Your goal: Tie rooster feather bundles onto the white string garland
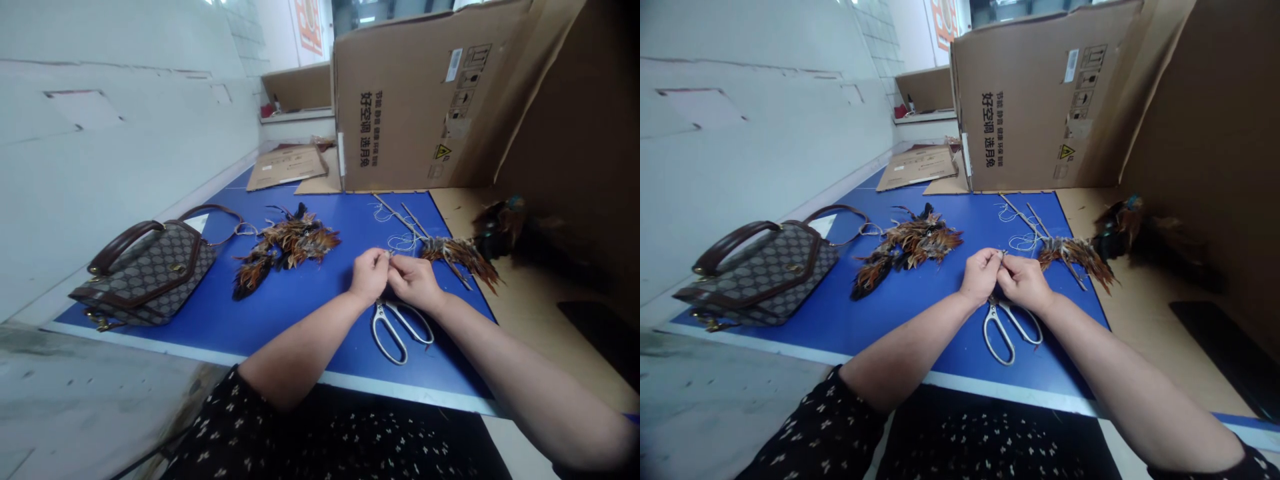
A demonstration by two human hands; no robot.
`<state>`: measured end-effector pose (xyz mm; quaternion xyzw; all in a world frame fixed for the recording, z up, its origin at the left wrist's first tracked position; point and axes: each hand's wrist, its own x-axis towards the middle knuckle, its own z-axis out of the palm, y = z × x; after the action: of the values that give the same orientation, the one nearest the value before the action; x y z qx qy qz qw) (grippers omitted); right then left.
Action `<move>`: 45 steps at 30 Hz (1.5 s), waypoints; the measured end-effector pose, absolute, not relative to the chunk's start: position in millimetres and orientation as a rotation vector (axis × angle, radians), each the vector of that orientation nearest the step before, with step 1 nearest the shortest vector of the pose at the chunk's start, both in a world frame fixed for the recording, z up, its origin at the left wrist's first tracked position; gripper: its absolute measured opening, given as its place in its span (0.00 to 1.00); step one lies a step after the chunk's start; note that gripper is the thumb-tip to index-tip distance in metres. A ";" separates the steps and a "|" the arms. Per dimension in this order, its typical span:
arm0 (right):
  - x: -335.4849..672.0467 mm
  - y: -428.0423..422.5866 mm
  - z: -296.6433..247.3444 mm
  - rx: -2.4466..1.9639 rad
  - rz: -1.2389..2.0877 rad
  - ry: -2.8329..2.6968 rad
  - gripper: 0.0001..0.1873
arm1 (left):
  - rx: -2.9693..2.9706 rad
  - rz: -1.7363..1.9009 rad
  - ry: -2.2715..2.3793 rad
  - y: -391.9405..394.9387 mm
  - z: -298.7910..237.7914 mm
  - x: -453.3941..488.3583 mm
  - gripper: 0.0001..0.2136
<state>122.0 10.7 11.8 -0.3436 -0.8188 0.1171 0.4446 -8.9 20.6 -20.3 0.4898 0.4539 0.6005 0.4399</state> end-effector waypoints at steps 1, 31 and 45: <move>122.5 11.4 10.9 -0.853 0.296 -2.037 0.18 | 1.245 1.491 1.152 21.1 -21.4 -9.5 0.09; 154.6 19.8 19.4 -0.847 0.618 -2.145 0.18 | 1.759 1.311 1.120 19.3 1.7 -38.7 0.15; 166.5 33.8 15.9 -0.925 0.712 -2.039 0.20 | 2.028 1.134 0.894 17.0 4.3 -39.4 0.13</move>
<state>166.5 33.8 15.9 -0.3634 -0.8007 0.2794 0.3856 -39.4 17.0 4.3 0.7717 0.3402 0.4314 0.3203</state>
